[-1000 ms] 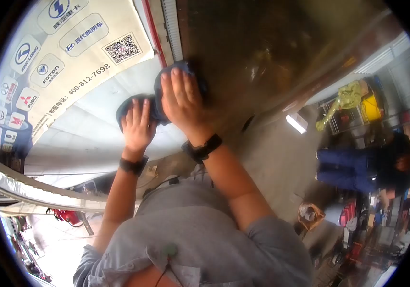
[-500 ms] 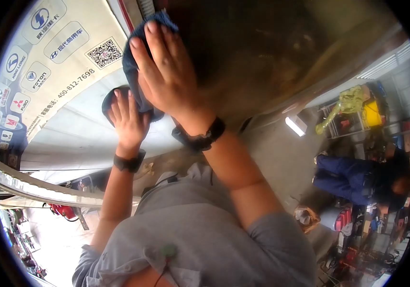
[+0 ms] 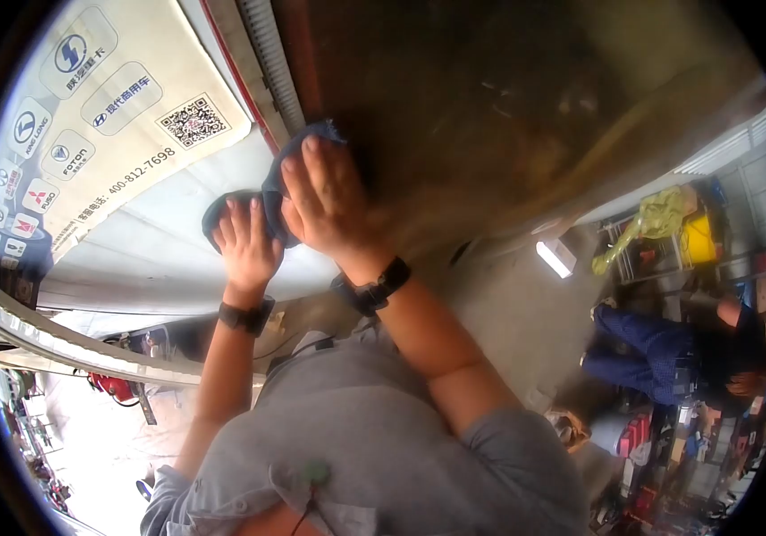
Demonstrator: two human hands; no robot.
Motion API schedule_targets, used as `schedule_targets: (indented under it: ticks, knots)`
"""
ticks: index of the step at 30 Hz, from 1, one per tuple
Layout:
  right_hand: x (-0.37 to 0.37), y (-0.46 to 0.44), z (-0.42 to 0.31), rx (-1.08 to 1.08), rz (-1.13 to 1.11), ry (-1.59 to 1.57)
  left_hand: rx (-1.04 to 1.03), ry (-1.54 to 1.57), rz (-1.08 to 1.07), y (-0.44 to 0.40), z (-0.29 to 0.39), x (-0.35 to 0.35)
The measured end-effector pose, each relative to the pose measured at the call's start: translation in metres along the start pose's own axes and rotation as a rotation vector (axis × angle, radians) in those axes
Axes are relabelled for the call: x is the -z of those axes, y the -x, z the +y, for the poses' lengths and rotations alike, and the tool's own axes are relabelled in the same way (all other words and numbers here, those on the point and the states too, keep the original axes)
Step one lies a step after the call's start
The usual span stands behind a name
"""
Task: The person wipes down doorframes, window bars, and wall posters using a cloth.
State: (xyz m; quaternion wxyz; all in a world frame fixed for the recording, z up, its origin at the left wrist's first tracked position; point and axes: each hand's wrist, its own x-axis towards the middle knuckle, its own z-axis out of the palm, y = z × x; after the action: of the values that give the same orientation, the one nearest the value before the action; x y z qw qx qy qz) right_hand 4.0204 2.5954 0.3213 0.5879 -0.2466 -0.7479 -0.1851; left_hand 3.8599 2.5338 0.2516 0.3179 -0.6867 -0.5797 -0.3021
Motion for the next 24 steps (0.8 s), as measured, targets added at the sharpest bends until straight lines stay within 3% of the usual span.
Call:
schedule_targets:
  ticks: [24]
  knots:
    - [-0.005,0.005,0.004,0.026,0.008,-0.042,0.008,-0.006,0.065,0.006,0.003,-0.010]
